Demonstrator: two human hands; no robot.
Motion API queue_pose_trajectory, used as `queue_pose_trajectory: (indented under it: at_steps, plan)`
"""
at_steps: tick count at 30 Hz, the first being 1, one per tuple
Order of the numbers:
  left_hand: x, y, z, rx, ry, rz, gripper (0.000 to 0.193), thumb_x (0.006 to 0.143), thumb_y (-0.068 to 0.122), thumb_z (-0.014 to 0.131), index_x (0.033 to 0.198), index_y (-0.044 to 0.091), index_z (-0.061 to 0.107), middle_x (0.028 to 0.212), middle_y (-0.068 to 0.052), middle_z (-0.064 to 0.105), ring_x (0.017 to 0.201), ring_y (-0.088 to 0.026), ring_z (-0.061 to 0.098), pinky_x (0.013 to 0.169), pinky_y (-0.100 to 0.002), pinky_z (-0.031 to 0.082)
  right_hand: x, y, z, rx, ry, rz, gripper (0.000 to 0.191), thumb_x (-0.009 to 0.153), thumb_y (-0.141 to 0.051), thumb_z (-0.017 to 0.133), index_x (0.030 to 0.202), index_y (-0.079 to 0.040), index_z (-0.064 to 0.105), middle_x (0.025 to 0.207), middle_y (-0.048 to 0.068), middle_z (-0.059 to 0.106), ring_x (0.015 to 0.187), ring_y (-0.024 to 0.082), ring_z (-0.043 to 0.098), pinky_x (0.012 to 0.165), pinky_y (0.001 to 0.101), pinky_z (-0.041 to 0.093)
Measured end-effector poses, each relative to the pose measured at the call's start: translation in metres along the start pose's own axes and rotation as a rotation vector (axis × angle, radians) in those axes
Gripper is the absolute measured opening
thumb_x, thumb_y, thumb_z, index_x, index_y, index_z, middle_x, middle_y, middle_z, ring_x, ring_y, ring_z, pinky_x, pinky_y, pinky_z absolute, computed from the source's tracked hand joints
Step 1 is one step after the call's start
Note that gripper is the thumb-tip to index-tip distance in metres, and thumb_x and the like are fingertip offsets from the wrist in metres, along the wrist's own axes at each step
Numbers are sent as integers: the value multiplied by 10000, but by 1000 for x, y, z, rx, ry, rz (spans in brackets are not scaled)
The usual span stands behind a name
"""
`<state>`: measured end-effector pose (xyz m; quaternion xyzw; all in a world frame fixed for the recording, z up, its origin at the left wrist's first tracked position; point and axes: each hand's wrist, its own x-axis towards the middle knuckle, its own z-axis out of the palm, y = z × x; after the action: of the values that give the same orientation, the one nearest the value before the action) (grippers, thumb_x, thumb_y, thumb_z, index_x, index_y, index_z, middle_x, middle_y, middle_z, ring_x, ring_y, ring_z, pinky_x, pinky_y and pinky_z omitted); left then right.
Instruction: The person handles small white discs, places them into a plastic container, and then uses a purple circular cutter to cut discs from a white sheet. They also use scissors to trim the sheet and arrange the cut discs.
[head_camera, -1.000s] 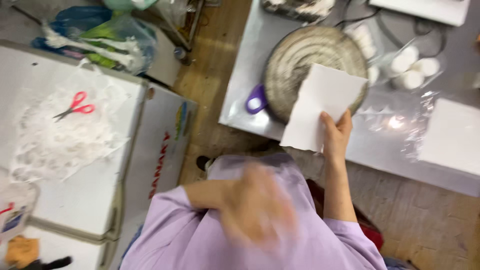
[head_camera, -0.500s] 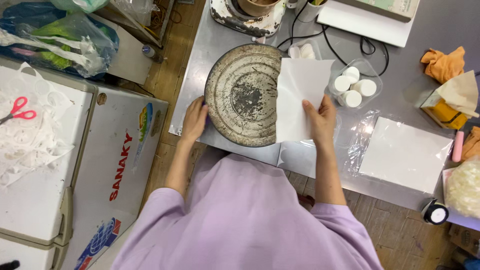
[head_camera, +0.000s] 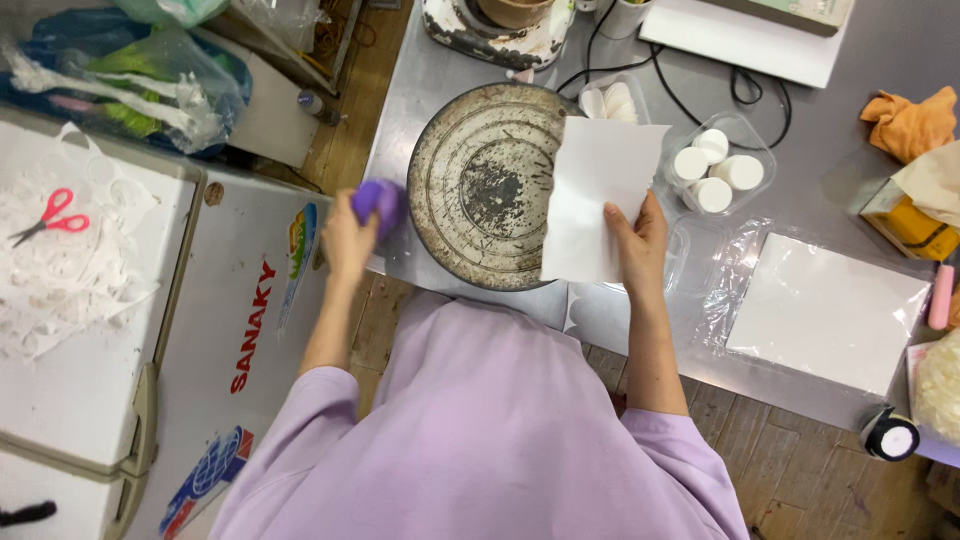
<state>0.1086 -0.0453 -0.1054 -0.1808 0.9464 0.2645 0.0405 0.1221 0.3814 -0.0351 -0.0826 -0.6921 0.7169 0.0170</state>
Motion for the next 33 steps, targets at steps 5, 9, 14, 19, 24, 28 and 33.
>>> queue_pose_trajectory:
  at_steps: [5,9,14,19,24,28,33]
  plan:
    - [-6,14,-79,-10,320,229,437,943,201,807,1305,79,593,1287,-159,701,1145,-374,685,955,-482,554,4,7,7,3,-57,37,259,1026,-77,667,1255,6,578,1116,57,699,966,92,657,858,250,545]
    - [-14,75,-104,-47,114,430,454,952,212,791,1345,124,581,1299,-93,695,1150,-278,687,1002,-472,536,8,10,27,45,-161,80,269,997,-48,667,1247,11,587,1119,56,696,973,88,657,863,246,542]
    - [-26,151,-68,-110,-71,769,442,877,175,807,1252,122,580,1249,-90,695,1164,-322,674,947,-447,559,1,6,27,-97,-156,62,270,994,-37,673,1247,30,608,1098,73,707,948,109,660,846,259,541]
    - [-22,184,-34,-94,-107,871,469,845,177,815,1240,120,569,1188,-82,675,1118,-320,645,890,-465,558,-9,11,4,-134,-46,51,344,967,-43,664,1295,19,584,1116,71,711,965,112,674,853,257,546]
    - [-16,192,-17,-30,-148,913,464,804,169,795,1205,122,567,1205,-81,689,1133,-317,653,813,-442,552,-14,29,-11,-226,-74,42,307,988,-50,680,1275,28,602,1113,87,711,967,120,661,863,259,539]
    - [-4,194,-14,-4,-277,811,539,774,387,823,1163,114,570,1136,-114,691,1057,-327,668,825,-467,542,-11,47,5,-232,-106,87,322,963,-52,692,1262,29,606,1081,94,711,936,129,666,823,271,546]
    - [25,210,8,10,-241,657,580,926,556,713,1185,55,575,1118,-165,715,983,-357,697,829,-472,545,-3,62,53,-126,-199,-51,484,946,-38,721,1367,42,495,1215,133,673,1079,162,657,920,296,545]
